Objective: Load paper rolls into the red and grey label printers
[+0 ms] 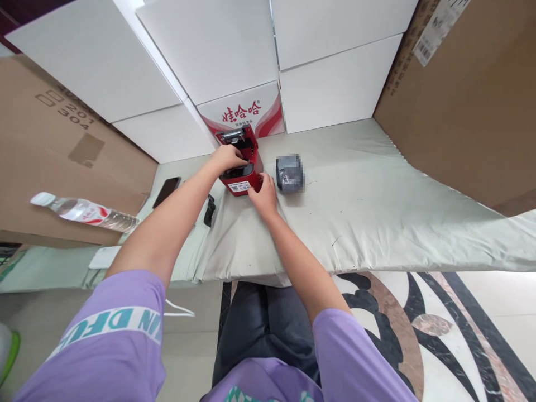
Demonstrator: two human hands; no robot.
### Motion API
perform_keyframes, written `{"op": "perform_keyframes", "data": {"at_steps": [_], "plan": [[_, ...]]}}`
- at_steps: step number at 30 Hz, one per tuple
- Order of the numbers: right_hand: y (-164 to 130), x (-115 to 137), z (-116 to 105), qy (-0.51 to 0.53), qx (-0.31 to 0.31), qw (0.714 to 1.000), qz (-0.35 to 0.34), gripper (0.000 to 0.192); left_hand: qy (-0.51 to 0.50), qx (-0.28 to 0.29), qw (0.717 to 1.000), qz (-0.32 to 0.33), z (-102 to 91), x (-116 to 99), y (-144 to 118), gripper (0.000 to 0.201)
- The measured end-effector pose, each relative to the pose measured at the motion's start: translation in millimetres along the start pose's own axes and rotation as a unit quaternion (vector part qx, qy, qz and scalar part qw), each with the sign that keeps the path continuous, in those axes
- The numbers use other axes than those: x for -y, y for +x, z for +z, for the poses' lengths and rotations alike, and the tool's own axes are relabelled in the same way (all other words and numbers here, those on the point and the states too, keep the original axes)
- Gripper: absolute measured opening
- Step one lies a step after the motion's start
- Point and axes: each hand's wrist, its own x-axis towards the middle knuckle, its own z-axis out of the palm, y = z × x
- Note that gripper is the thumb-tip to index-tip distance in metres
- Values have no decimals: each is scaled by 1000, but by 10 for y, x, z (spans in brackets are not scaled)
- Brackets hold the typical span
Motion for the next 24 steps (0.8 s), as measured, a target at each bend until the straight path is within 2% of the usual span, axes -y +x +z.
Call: {"op": "perform_keyframes", "data": {"at_steps": [5, 9, 12, 14, 16, 20, 24], "plan": [[-3, 2, 8, -12, -8, 1000, -4, 48, 71, 95, 993, 25, 47, 32, 92, 44], [7, -3, -9, -7, -7, 1000, -4, 48, 16, 100, 995, 19, -80, 41, 22, 62], [17, -3, -18, -5, -5, 1000, 3, 48, -36, 156, 983, 92, -275, 100, -170, 65], [22, -2, -23, -4, 0, 1000, 5, 48, -36, 179, 972, 147, -395, 163, -306, 66], [25, 0, -28, -6, 3, 1000, 5, 48, 4, 169, 971, 171, -469, 223, -424, 63], [21, 14, -42, -13, 11, 1000, 12, 48, 102, 65, 978, 172, -492, 293, -615, 39], [16, 37, -54, -15, 16, 1000, 13, 49, 56, 40, 975, 212, -464, 321, -697, 39]]}}
